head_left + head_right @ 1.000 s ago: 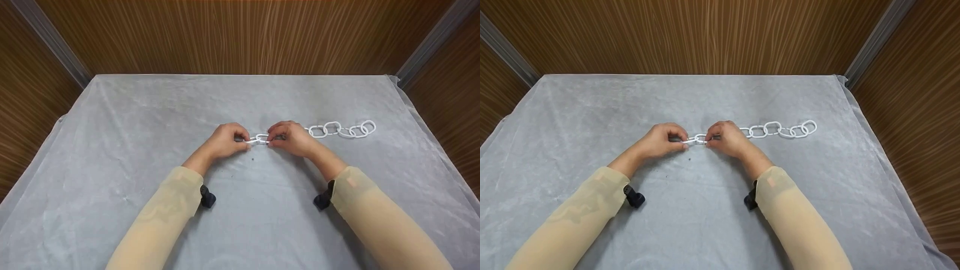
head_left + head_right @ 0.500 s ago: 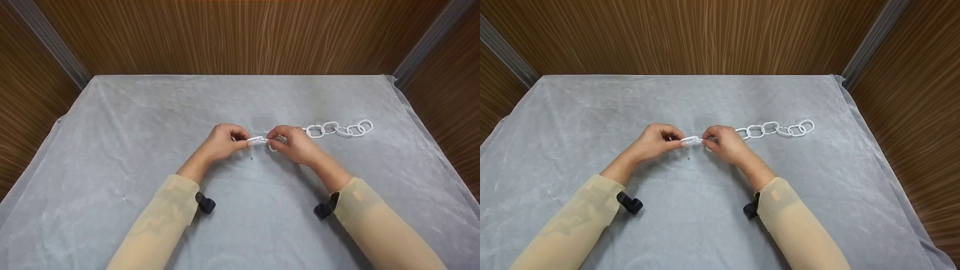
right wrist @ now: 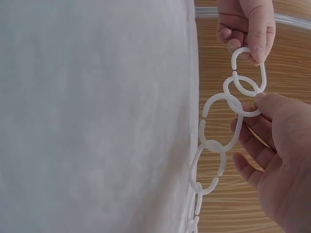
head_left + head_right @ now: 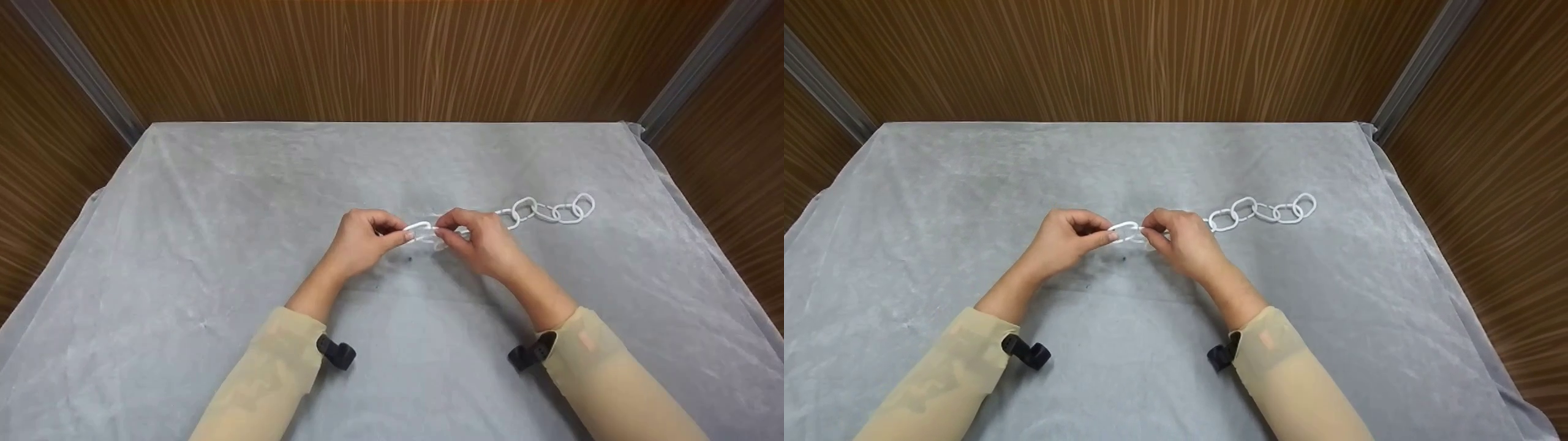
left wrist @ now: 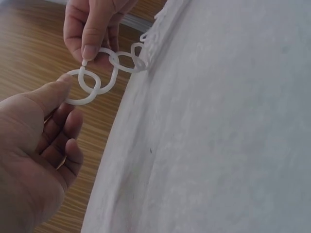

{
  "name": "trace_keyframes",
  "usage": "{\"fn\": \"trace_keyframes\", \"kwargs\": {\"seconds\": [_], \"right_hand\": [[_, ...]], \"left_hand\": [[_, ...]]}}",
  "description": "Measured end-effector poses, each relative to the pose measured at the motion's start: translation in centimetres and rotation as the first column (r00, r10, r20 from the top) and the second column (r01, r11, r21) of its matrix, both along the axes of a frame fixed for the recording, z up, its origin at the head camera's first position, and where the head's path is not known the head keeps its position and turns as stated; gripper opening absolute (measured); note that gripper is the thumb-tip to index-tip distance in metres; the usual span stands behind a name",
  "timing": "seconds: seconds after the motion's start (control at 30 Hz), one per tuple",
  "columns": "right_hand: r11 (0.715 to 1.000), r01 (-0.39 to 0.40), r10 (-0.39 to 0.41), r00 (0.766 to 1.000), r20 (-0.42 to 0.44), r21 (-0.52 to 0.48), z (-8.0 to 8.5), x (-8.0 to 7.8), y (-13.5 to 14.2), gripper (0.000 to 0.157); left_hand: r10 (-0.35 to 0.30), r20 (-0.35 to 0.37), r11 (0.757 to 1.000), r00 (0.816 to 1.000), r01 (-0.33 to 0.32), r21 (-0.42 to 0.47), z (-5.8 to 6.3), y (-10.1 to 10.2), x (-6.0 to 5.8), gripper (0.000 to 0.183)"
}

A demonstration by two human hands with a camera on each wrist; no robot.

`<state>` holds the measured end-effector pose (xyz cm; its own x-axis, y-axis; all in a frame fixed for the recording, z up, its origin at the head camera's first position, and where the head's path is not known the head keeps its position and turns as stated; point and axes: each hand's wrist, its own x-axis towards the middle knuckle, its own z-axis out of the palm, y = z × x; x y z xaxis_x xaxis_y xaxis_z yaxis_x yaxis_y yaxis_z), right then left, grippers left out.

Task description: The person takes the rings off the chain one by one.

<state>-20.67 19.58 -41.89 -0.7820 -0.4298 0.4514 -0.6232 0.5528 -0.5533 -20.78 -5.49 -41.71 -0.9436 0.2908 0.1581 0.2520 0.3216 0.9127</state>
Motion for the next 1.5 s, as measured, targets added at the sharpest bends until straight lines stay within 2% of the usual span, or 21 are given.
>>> {"fn": "trace_keyframes", "kwargs": {"seconds": [0.33,0.47,0.73,0.97,1.23,1.5], "right_hand": [[0.997,0.036,-0.042,0.994,-0.102,-0.068,0.0,1.2,-0.5,0.006],[0.995,0.037,-0.048,0.992,-0.118,-0.092,-0.1,1.4,-0.5,0.008],[0.997,0.031,-0.032,0.999,-0.012,-0.076,-0.2,2.3,-0.2,0.013],[0.997,0.014,-0.01,0.998,0.06,-0.08,-0.1,2.4,0.0,0.018],[0.989,0.071,-0.05,0.987,0.152,-0.133,-0.4,2.2,0.1,0.015],[0.976,0.076,-0.043,0.986,0.163,-0.202,-1.3,1.8,0.2,0.014]], "left_hand": [[0.056,0.021,0.998,0.998,-0.056,0.034,0.0,0.6,1.3,0.011],[0.073,0.024,0.997,0.997,-0.074,0.037,-0.2,0.7,1.6,0.013],[0.128,0.017,0.988,0.992,-0.128,0.09,-1.7,0.9,1.8,0.011],[0.178,0.005,0.971,0.984,-0.177,0.164,-2.5,0.6,1.5,0.012],[0.189,0.008,0.963,0.982,-0.187,0.196,-2.8,0.4,1.5,0.012],[0.194,0.0,0.956,0.981,-0.189,0.225,-3.0,0.5,1.5,0.01]]}}
